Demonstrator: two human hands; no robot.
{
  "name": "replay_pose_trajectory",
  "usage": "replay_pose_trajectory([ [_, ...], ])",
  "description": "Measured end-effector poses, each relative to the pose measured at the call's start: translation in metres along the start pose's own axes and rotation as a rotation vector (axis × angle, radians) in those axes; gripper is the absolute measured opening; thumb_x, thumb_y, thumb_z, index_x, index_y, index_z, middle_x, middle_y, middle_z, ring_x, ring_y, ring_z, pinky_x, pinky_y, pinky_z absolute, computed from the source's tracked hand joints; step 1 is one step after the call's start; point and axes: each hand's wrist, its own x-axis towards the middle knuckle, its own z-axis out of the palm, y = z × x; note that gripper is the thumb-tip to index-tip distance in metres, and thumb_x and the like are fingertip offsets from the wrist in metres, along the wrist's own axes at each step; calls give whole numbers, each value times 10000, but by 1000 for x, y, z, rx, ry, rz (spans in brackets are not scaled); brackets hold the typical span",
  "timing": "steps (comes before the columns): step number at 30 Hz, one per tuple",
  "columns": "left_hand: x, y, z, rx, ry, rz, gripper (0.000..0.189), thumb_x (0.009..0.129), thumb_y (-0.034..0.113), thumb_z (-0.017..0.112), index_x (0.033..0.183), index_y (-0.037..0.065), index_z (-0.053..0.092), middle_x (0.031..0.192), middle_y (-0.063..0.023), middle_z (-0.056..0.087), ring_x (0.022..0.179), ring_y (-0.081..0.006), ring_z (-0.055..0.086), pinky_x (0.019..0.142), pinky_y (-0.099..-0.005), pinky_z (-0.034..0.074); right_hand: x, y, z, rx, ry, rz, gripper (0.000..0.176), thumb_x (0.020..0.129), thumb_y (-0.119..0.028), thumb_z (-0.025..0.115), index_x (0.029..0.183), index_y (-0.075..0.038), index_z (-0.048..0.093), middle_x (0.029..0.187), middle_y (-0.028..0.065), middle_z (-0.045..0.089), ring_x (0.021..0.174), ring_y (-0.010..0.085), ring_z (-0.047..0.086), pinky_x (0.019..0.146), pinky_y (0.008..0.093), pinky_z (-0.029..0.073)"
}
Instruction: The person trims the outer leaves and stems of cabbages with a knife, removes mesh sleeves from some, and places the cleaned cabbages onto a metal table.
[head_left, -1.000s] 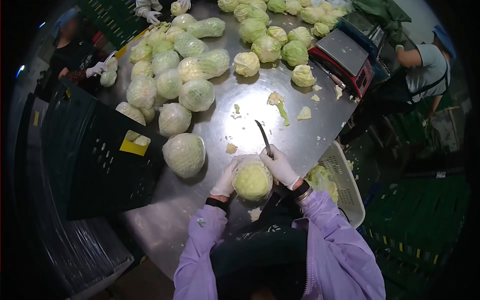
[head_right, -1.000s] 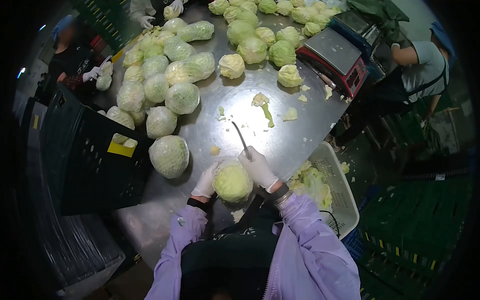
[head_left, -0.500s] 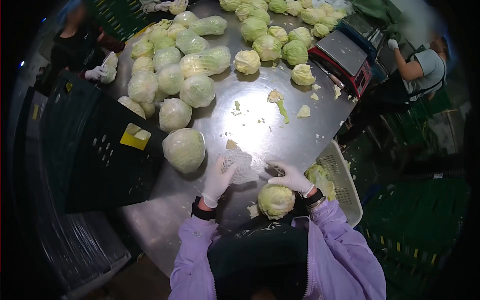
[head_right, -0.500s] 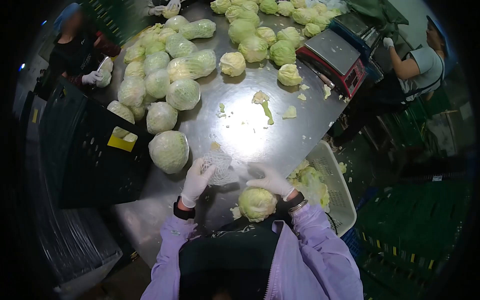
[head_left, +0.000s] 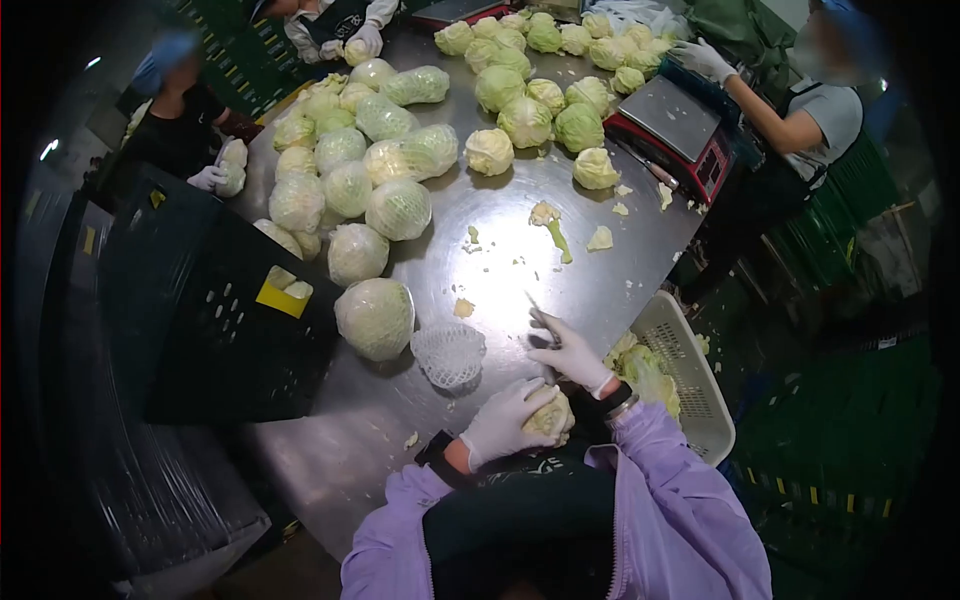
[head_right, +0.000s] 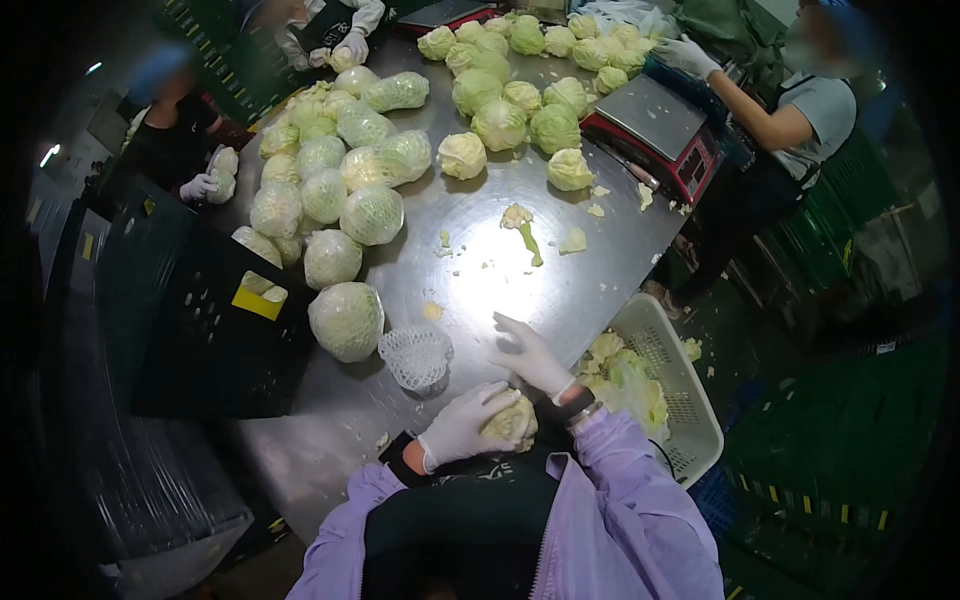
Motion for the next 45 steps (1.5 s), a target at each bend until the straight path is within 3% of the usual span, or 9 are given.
replay_pose_trajectory([
  [4,2,7,-12,-83,-121,-95,696,730,426,748,1295,106,496,1322,-153,458,1180,-362,471,993,-412,383,59,-6,47,-488,-254,-668,614,799,-143,702,1364,-115,462,1151,96,610,965,235,615,832,330,482],
  [8,3,13,-28,-88,-242,-242,663,727,388,768,1266,99,511,1288,-147,481,1181,-343,483,994,-398,395,77,9,68,-763,-566,-293,510,789,-194,681,1279,-150,548,1087,138,625,959,295,617,837,366,483],
  [15,-49,-36,-18,-489,240,-646,788,715,374,803,1323,50,421,1042,-142,600,949,-250,606,828,-350,489,-27,50,-92,-721,8,-218,336,740,-55,671,1072,-37,626,862,146,631,770,237,621,708,322,495],
  [18,-47,-52,-11,-445,364,-682,845,771,355,765,1426,76,310,962,-90,587,878,-194,587,788,-328,495,-111,71,-176,-919,260,188,318,718,-156,705,1001,-30,632,852,150,644,766,285,640,695,369,504],
  [23,-32,-75,-19,-860,203,-448,1032,775,312,764,1483,6,77,1439,-194,296,1346,-277,292,1118,-365,230,-189,68,-207,-1047,604,182,458,722,-155,718,1152,-54,596,929,174,651,808,320,640,718,384,504],
  [26,-25,-54,-31,-866,168,-389,1029,761,281,777,1475,-5,94,1437,-188,306,1336,-269,316,1108,-373,264,-176,41,-168,-930,818,-53,473,777,-106,668,1229,-43,544,935,134,652,748,239,627,707,362,512],
  [28,-21,-45,-27,-845,202,-417,1037,739,277,794,1468,-13,115,1437,-193,308,1325,-268,337,1094,-370,289,-149,-3,-103,-357,737,180,444,830,-82,622,1259,-35,519,926,108,650,731,216,616,701,361,513],
  [34,17,-9,-7,-346,225,-516,1035,640,359,837,1401,-31,254,1343,-215,382,1187,-310,485,979,-374,416,-117,-11,-4,-1007,259,-297,384,908,-210,538,1258,-57,500,943,177,638,706,319,651,606,406,518],
  [45,59,14,-3,52,117,-523,924,621,502,764,1301,14,373,1166,-172,447,1058,-363,530,820,-456,487,-120,-13,9,-1290,219,-132,90,872,-136,518,902,-75,459,706,133,551,496,293,597,430,400,478],
])
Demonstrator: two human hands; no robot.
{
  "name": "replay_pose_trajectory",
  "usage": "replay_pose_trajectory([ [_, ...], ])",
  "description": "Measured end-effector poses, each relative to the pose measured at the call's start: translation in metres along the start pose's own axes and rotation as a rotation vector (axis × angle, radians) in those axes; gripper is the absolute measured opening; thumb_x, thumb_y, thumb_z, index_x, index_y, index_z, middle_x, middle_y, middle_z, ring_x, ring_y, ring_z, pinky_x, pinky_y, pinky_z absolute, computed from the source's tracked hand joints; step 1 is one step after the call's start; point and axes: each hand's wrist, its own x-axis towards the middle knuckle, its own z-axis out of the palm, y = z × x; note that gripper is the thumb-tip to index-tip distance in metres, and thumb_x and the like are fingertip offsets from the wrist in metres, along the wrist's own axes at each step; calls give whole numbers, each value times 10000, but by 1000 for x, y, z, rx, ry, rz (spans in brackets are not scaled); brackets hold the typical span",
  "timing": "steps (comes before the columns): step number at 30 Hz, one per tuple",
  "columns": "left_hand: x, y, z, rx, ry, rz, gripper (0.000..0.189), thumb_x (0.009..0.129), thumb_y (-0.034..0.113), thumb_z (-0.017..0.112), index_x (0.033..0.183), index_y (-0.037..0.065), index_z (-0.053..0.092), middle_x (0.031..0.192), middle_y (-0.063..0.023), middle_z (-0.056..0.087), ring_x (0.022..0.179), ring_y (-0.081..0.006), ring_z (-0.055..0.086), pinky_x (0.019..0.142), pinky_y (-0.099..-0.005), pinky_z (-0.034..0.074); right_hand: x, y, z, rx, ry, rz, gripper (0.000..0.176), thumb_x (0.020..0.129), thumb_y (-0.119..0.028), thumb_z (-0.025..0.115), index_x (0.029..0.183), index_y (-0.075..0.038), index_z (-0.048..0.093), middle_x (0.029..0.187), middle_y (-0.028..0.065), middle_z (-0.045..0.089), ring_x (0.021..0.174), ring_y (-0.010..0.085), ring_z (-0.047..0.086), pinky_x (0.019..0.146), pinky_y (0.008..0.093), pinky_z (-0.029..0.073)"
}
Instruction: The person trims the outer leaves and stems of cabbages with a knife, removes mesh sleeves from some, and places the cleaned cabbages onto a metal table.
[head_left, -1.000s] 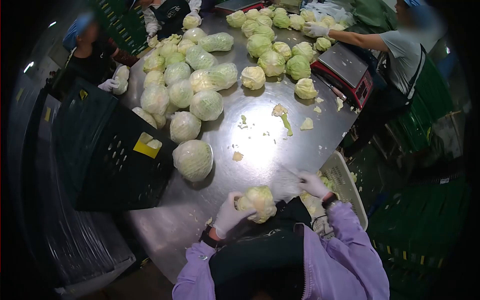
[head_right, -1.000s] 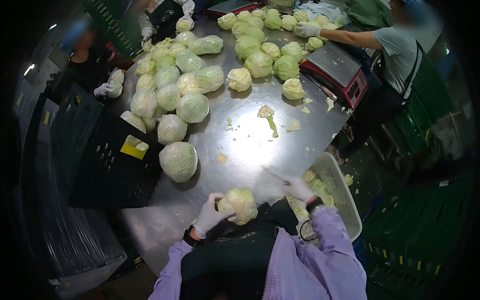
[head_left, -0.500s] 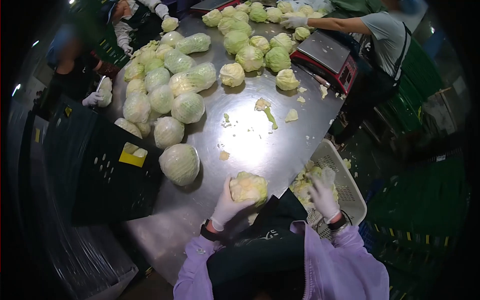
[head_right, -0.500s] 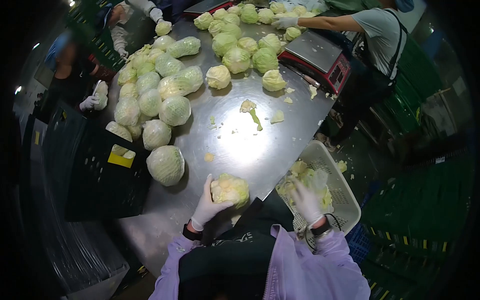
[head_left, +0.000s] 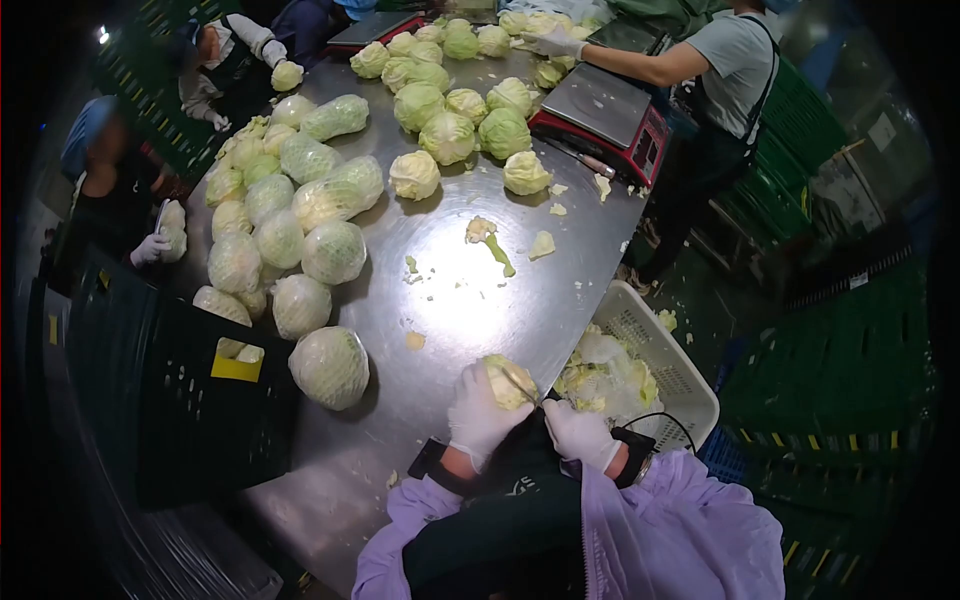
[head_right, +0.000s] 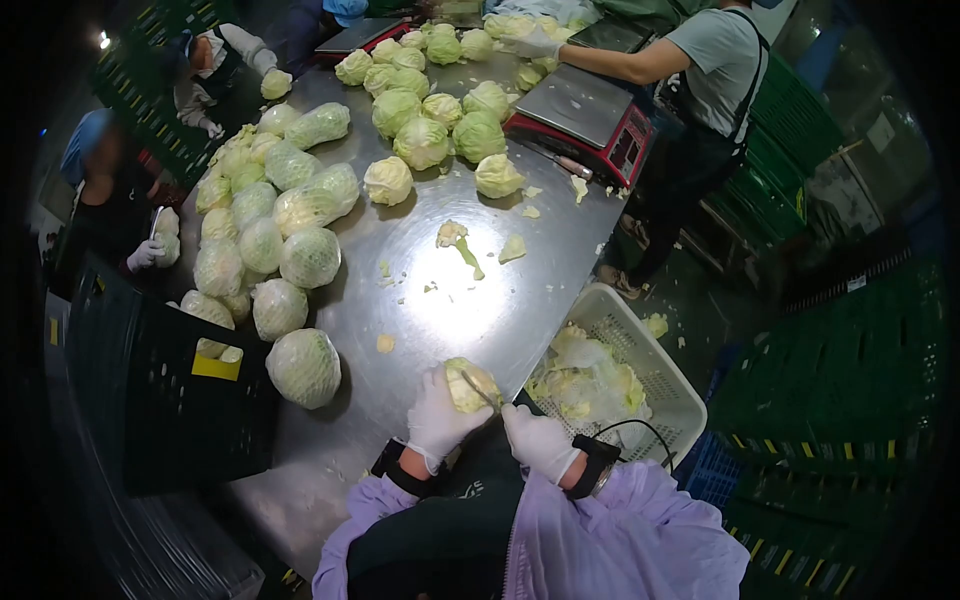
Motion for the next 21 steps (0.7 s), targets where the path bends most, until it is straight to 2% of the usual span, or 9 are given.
replay_pose_trajectory([
  [5,7,10,-2,66,-5,-9,872,617,496,771,1239,14,394,1108,-154,472,1047,-352,508,778,-476,489,15,7,5,4,-63,25,130,803,-87,537,898,-46,459,709,144,570,554,313,622,475,411,498],
  [9,11,9,2,84,5,29,864,618,497,773,1229,18,394,1090,-155,475,1034,-353,513,759,-478,495,28,18,14,30,-85,13,117,810,-82,519,906,-41,465,721,155,590,574,320,628,494,417,504],
  [11,16,12,1,76,-39,-25,871,616,498,775,1233,18,392,1096,-160,476,1032,-356,515,765,-478,494,41,21,20,15,-77,11,101,829,-87,491,916,-40,471,708,161,612,572,329,631,497,425,504],
  [13,13,13,8,94,-22,16,875,615,502,775,1234,16,393,1095,-162,476,1028,-355,516,772,-472,493,49,32,35,-10,-147,72,104,848,-96,467,932,-39,485,689,172,624,573,336,636,497,432,503],
  [15,9,11,5,121,5,52,879,614,506,774,1235,13,394,1093,-164,476,1024,-354,516,779,-466,492,53,58,60,-45,-93,-19,136,855,-105,463,961,-34,507,673,178,624,564,335,637,491,434,501],
  [16,6,7,0,50,6,54,882,628,488,782,1253,3,393,1106,-180,482,1043,-358,521,810,-451,485,51,65,59,19,-26,-35,171,848,-123,482,987,-31,522,723,194,634,581,343,639,508,444,505],
  [19,-6,-23,-13,-163,8,69,895,642,443,804,1290,-9,382,1167,-199,483,1099,-361,515,866,-432,473,40,72,38,281,-50,144,191,891,-196,523,1002,-44,554,871,197,643,783,384,633,680,458,503],
  [20,-12,-32,-15,-299,-7,106,908,642,415,818,1307,-11,370,1216,-204,477,1136,-360,504,890,-429,467,34,60,14,351,-68,175,244,923,-235,514,1079,-55,568,918,190,644,841,382,622,720,452,493],
  [21,-17,-37,-15,-288,-16,99,908,642,415,818,1307,-11,370,1216,-204,477,1136,-360,504,890,-429,467,29,53,11,366,-71,181,244,923,-235,514,1079,-55,568,918,190,644,841,382,622,720,452,493],
])
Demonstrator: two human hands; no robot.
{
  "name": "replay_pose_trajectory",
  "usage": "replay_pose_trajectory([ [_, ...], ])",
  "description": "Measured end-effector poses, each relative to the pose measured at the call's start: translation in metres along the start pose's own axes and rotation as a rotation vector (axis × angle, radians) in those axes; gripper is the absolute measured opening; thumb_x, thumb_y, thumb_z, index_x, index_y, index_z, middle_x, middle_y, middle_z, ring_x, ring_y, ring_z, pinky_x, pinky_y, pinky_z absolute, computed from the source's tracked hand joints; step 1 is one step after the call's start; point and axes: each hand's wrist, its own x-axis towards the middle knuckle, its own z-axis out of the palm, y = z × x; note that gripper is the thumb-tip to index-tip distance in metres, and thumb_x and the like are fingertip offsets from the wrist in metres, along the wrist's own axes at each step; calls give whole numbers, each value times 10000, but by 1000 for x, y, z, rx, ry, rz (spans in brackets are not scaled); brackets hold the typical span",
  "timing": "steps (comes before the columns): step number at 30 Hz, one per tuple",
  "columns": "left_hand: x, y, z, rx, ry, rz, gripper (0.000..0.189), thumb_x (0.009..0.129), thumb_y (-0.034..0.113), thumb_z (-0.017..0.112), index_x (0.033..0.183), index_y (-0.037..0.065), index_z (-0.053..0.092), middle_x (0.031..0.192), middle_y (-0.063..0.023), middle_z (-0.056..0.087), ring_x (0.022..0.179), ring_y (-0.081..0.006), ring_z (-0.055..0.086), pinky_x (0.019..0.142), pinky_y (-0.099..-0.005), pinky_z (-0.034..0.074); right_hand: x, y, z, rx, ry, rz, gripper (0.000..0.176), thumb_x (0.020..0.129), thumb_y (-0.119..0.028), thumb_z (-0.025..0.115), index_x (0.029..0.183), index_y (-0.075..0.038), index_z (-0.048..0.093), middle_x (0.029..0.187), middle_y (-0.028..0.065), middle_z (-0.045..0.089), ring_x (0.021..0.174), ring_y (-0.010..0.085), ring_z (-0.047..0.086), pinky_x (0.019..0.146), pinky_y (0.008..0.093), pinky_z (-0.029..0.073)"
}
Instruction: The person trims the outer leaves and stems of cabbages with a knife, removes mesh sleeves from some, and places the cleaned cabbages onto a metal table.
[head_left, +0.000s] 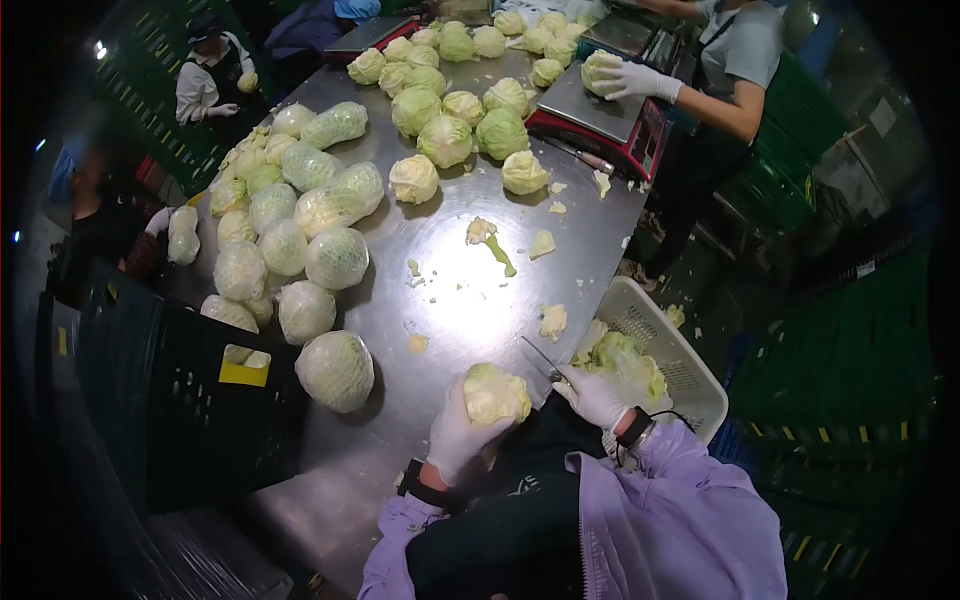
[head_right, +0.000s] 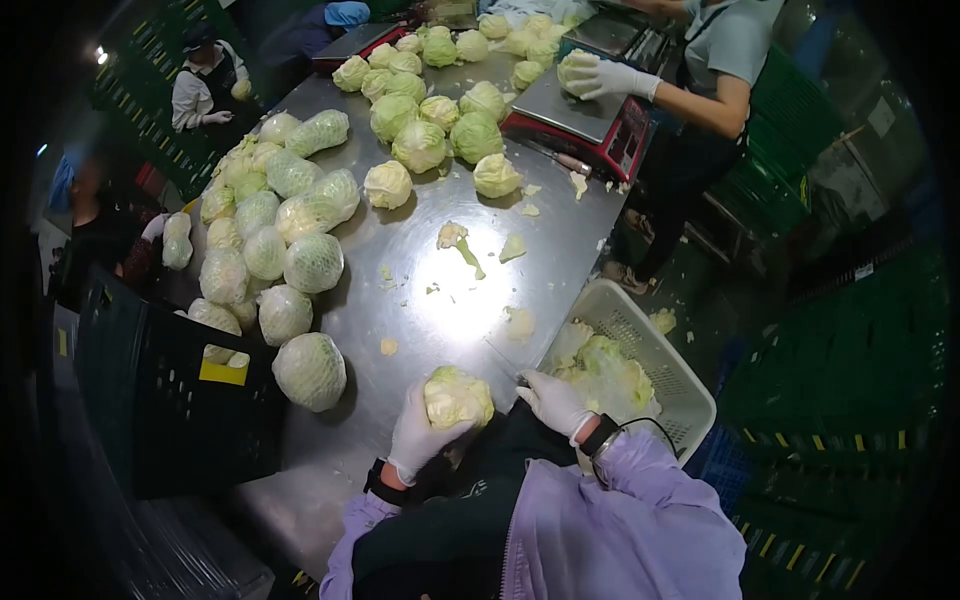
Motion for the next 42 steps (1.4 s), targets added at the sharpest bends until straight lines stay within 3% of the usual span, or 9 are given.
replay_pose_trajectory([
  [3,-18,-7,5,7,44,-8,926,646,368,841,1332,-17,353,1259,-223,470,1171,-379,487,939,-430,441,-17,-10,14,85,105,-154,404,941,-264,511,1303,-84,482,1132,184,615,913,383,622,781,431,507],
  [8,-19,-9,10,120,149,179,925,647,352,846,1330,-29,352,1249,-236,475,1152,-412,480,943,-453,434,-12,-48,26,103,24,-75,464,959,-306,462,1369,-98,401,1195,196,584,876,390,627,742,447,513],
  [19,-8,-3,7,93,9,205,951,659,402,829,1344,-51,349,1255,-242,474,1171,-390,479,972,-422,421,41,-20,15,-40,-57,-261,308,963,-308,429,1104,-91,596,864,185,650,749,365,638,661,446,504],
  [21,-13,-4,7,207,-14,278,939,667,399,824,1348,-43,352,1312,-248,447,1233,-391,440,1020,-417,391,45,-23,0,224,-410,145,351,978,-345,411,1115,-87,605,859,156,662,619,295,646,591,410,510],
  [22,-14,-7,8,208,8,289,939,667,399,824,1348,-43,352,1312,-248,447,1233,-391,440,1020,-417,391,45,-23,0,195,-386,80,372,982,-363,413,1150,-89,599,855,139,668,539,226,628,559,370,512],
  [24,-15,-15,4,140,25,280,946,665,409,826,1350,-40,352,1293,-258,461,1222,-391,456,1011,-414,398,44,-29,7,185,-442,-14,357,980,-347,422,1194,-110,581,866,169,668,594,302,639,595,406,513],
  [28,-14,-13,-7,-48,-20,148,974,664,420,827,1336,-91,340,1255,-281,478,1185,-394,478,1002,-408,399,32,-33,35,99,0,-403,394,966,-313,457,1282,-83,507,866,234,645,779,431,614,698,463,499],
  [32,-11,-22,0,33,3,191,988,668,431,823,1343,-95,330,1276,-287,465,1198,-393,472,1010,-406,396,27,-44,24,183,-112,-268,398,968,-292,451,1267,-35,503,1036,274,605,941,434,582,824,458,467],
  [42,-5,-24,0,15,-2,181,982,691,419,802,1366,-90,303,1326,-295,418,1232,-409,433,1040,-435,362,39,-47,15,164,-154,-278,360,978,-272,412,1215,-39,552,1056,248,616,973,422,581,844,438,459],
])
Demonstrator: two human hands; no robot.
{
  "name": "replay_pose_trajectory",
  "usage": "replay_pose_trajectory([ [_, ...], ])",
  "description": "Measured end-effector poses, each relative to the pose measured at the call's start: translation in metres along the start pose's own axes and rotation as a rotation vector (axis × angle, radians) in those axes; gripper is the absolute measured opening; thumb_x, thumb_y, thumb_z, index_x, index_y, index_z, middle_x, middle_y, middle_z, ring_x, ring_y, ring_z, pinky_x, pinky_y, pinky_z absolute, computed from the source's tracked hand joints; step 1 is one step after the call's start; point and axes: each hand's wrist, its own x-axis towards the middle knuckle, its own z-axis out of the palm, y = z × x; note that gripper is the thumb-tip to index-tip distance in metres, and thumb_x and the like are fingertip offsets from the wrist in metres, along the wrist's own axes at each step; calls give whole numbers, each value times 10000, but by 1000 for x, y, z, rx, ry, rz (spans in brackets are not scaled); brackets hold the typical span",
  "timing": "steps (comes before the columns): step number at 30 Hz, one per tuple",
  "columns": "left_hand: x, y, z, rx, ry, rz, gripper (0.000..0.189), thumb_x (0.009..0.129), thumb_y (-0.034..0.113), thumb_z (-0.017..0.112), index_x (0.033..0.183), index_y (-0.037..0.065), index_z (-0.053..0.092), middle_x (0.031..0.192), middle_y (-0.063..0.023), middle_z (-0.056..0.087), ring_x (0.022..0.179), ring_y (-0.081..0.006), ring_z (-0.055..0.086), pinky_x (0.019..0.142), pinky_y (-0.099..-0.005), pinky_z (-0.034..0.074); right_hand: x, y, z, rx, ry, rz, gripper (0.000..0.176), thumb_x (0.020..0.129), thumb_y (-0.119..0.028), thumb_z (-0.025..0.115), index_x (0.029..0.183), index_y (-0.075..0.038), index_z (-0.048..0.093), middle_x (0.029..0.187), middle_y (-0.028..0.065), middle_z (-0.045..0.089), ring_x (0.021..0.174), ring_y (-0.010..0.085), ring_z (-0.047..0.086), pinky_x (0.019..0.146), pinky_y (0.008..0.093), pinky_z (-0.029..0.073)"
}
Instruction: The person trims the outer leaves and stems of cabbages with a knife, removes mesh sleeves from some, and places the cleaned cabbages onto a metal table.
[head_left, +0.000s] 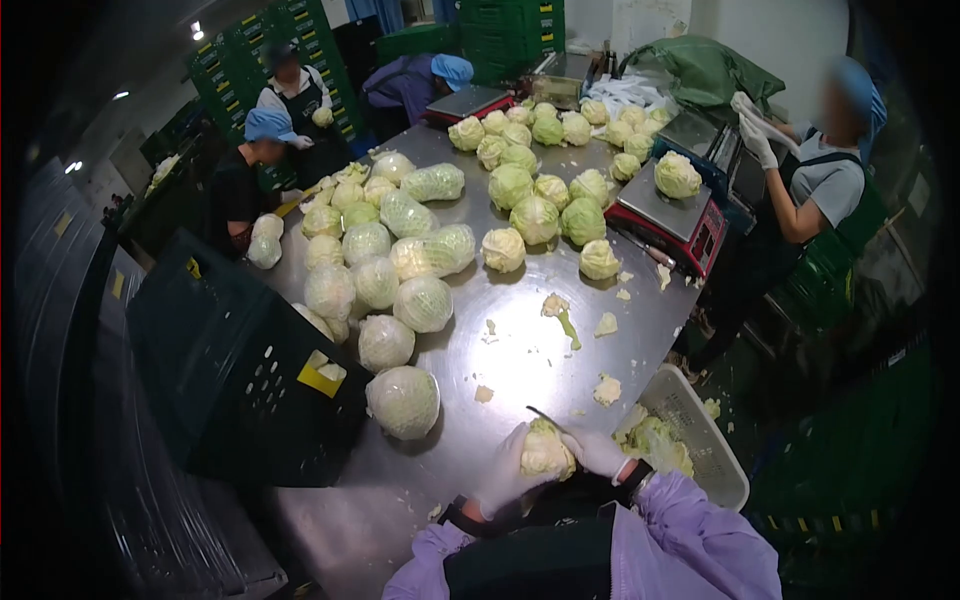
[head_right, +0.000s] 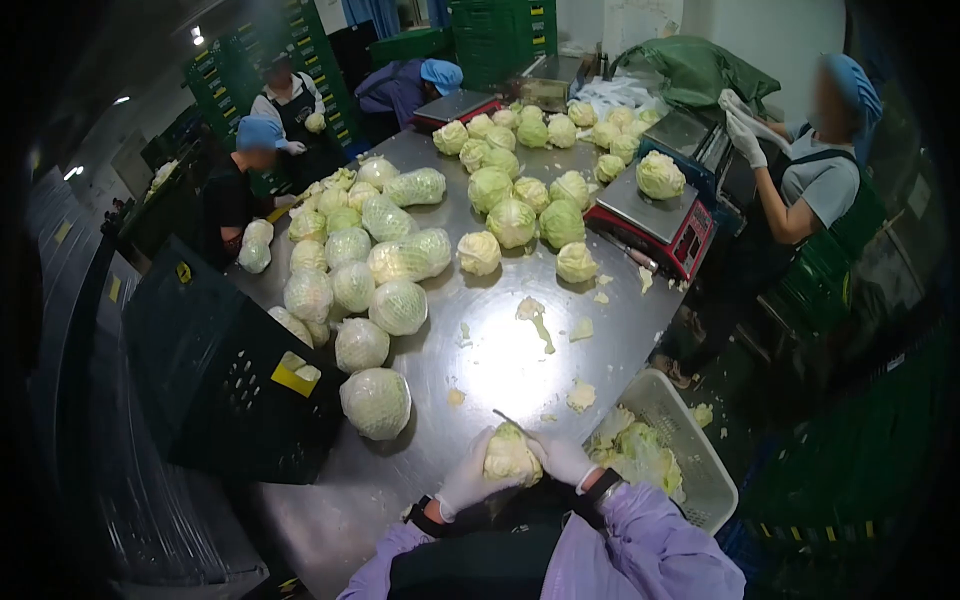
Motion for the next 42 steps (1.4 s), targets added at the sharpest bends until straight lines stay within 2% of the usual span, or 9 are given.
replay_pose_trajectory([
  [4,-5,2,-2,-52,-11,-30,975,686,395,814,1366,-83,304,1331,-286,414,1238,-401,432,1033,-419,372,4,12,2,39,-57,68,348,974,-285,430,1144,-26,589,1009,243,625,965,432,570,845,434,456],
  [6,-6,3,2,-76,-3,-31,977,683,384,820,1367,-81,301,1329,-283,416,1239,-397,434,1029,-412,378,3,-1,-15,110,-90,134,364,974,-322,447,1153,-37,585,905,201,651,788,363,634,724,402,502],
  [8,-6,5,1,-121,24,-56,982,664,366,845,1371,-57,311,1281,-260,473,1202,-350,493,1000,-402,406,4,-6,-28,368,-289,427,378,974,-349,460,1176,-53,577,769,124,625,581,227,611,561,336,505],
  [9,-6,2,2,-129,21,-64,983,661,369,846,1370,-55,315,1274,-256,485,1191,-352,503,992,-407,413,1,9,-22,466,-242,359,390,975,-367,468,1200,-65,566,689,59,558,481,108,523,455,268,461],
  [18,-5,9,-2,17,-17,-46,960,671,360,831,1366,-58,319,1339,-266,419,1221,-392,458,1006,-408,399,10,2,-22,-116,-218,71,308,894,-293,527,1023,-33,630,863,225,635,811,400,618,737,452,495],
  [28,-15,12,-5,95,-43,-1,922,681,342,824,1370,-29,337,1351,-256,413,1265,-395,406,1040,-434,361,35,50,-4,-208,-182,218,258,877,-260,527,947,-27,614,828,214,643,771,401,620,700,462,495],
  [34,-44,-19,-7,-178,15,68,1007,632,278,873,1389,4,268,1402,-226,356,1306,-345,377,1075,-414,327,36,55,21,-284,149,81,322,863,-325,597,950,-15,606,756,200,637,686,352,635,641,435,497],
  [36,-50,-12,-4,-338,140,-95,1032,619,268,884,1383,20,234,1401,-201,341,1281,-334,399,1062,-409,338,20,11,1,143,220,284,409,837,-379,651,987,-2,599,741,198,637,680,308,646,641,384,508],
  [42,-45,0,16,2,288,-48,1009,594,288,893,1347,41,267,1305,-183,399,1198,-340,457,1010,-412,397,-24,-24,17,363,16,388,538,815,-363,679,1224,-37,550,828,132,663,638,213,641,647,330,527],
])
